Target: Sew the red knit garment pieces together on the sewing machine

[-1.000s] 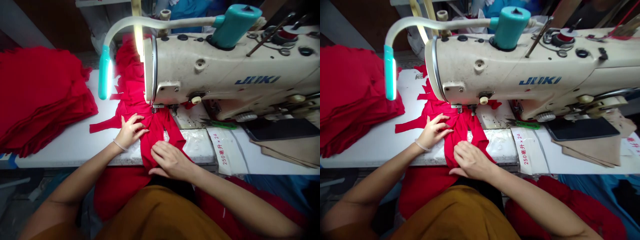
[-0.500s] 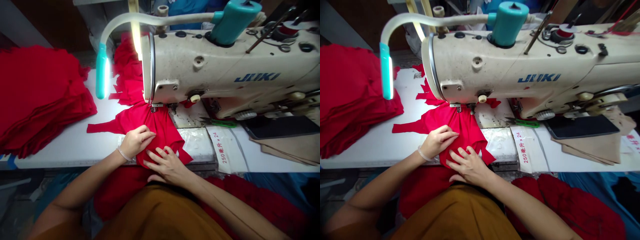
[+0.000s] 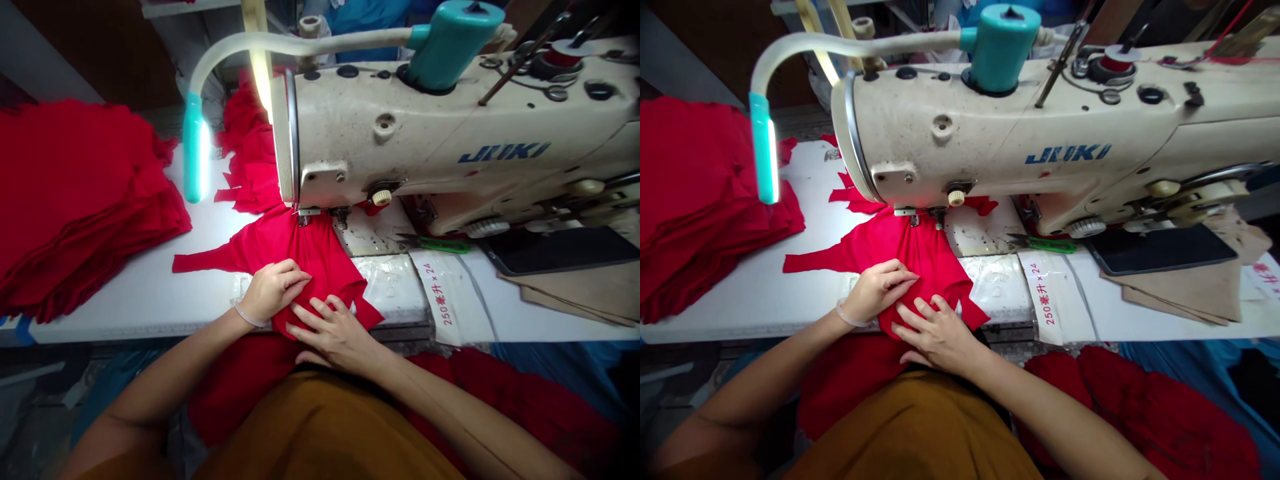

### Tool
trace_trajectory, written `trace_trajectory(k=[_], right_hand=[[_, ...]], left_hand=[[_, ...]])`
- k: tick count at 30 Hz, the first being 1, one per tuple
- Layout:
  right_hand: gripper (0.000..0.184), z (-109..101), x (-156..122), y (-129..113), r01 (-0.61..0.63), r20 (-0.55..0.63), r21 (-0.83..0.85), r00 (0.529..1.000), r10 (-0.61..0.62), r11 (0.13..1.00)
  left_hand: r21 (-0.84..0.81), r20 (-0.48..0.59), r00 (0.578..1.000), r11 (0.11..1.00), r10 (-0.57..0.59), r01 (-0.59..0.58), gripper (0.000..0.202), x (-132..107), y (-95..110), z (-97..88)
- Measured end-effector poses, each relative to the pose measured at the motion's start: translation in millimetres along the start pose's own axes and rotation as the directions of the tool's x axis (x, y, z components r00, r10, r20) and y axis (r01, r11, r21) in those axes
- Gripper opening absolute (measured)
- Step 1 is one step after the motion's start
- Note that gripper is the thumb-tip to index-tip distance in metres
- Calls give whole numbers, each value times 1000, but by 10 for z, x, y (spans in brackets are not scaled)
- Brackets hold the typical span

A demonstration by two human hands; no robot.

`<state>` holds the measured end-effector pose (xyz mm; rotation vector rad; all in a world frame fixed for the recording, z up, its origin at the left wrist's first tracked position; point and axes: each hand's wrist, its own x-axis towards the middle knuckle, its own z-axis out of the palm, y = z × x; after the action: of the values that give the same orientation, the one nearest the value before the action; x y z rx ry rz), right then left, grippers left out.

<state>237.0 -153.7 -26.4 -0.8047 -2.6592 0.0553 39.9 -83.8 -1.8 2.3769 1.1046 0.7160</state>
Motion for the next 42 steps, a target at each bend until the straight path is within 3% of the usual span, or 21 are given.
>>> trace_trajectory(k=[11,15,18,20,23,32,37,42], right_hand=[[52,-74,40,13,-56,-58,19,997,57,998],[46,-137,155,197,-119,-100,102,987,129,988],[37,-157,279,420,-234,-149,98,957,247,967],[39,-160,354,539,-294,-112,49,948,298,954],[39,-153,430,605,-291,-37,12,956,291,957],[47,-2,633,692,-375,5,-14,927,375,927],[42,-16,767,727,-402,-13,-38,916,401,915],[36,-179,710,699,-254,53,104,967,250,962]], left_hand=[[273,142,984,951,106,-142,24,-36,-61,-106],[334,157,983,931,99,-147,25,59,-116,-122],[339,148,985,932,83,-130,24,143,-178,-117],[340,138,988,933,75,-119,24,199,-226,-118],[378,129,989,919,66,-111,26,281,-308,-129],[417,135,989,902,59,-111,31,556,-556,-212],[416,45,999,909,3,-22,29,669,-716,-271],[369,65,987,923,-147,113,41,611,-678,-384]])
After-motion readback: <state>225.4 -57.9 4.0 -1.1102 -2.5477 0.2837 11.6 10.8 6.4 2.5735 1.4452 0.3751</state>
